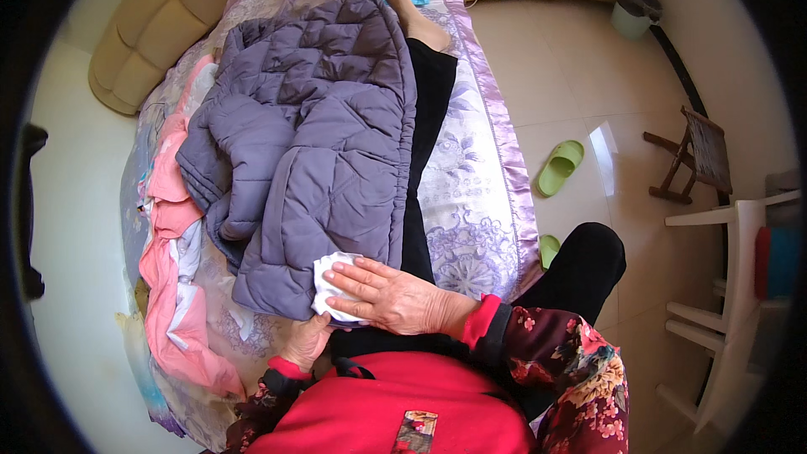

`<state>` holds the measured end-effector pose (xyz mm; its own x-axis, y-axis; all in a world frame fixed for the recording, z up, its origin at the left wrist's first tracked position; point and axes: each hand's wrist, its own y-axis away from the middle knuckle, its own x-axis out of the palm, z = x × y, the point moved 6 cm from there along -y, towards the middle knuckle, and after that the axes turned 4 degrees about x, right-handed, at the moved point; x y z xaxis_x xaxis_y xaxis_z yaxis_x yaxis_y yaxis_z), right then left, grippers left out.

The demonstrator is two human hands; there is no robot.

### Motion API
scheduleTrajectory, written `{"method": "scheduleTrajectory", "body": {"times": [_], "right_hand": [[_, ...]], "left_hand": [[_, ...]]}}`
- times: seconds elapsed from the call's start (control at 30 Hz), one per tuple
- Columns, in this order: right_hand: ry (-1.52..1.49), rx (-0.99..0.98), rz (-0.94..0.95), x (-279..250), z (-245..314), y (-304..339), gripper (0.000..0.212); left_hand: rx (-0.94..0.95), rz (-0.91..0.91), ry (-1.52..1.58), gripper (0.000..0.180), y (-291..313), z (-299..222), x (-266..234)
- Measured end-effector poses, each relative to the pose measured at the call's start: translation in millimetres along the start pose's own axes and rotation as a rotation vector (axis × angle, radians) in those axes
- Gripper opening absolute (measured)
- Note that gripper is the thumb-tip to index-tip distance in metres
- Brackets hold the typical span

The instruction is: The person sits on a bed and wipes a gray quilted jacket with a white tissue. They repeatedly rub the jacket's surface, fold and unfold sections, and continue wiping different areas throughout the clip.

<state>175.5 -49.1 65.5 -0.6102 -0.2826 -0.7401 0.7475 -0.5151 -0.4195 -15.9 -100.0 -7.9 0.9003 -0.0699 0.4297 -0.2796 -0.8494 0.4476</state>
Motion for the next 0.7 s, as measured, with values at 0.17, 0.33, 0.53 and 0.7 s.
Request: {"method": "scheduleTrajectory", "body": {"times": [0.17,0.33,0.53,0.7], "right_hand": [[0.188,0.062,-0.085,-18,-39,-6,0.055],[0.252,0.237,-0.260,-53,-72,-35,0.060],[0.252,0.312,-0.304,-42,-66,-46,0.053],[0.219,0.287,-0.264,-37,-62,-47,0.062]], "left_hand": [[0.049,-0.195,0.136,0.057,5,-9,-16],[0.218,-0.257,0.152,0.056,1,-58,-43],[0.176,-0.197,0.440,0.073,-5,-37,-21],[0.012,-0.082,-0.006,0.061,-7,-10,-2]]}}
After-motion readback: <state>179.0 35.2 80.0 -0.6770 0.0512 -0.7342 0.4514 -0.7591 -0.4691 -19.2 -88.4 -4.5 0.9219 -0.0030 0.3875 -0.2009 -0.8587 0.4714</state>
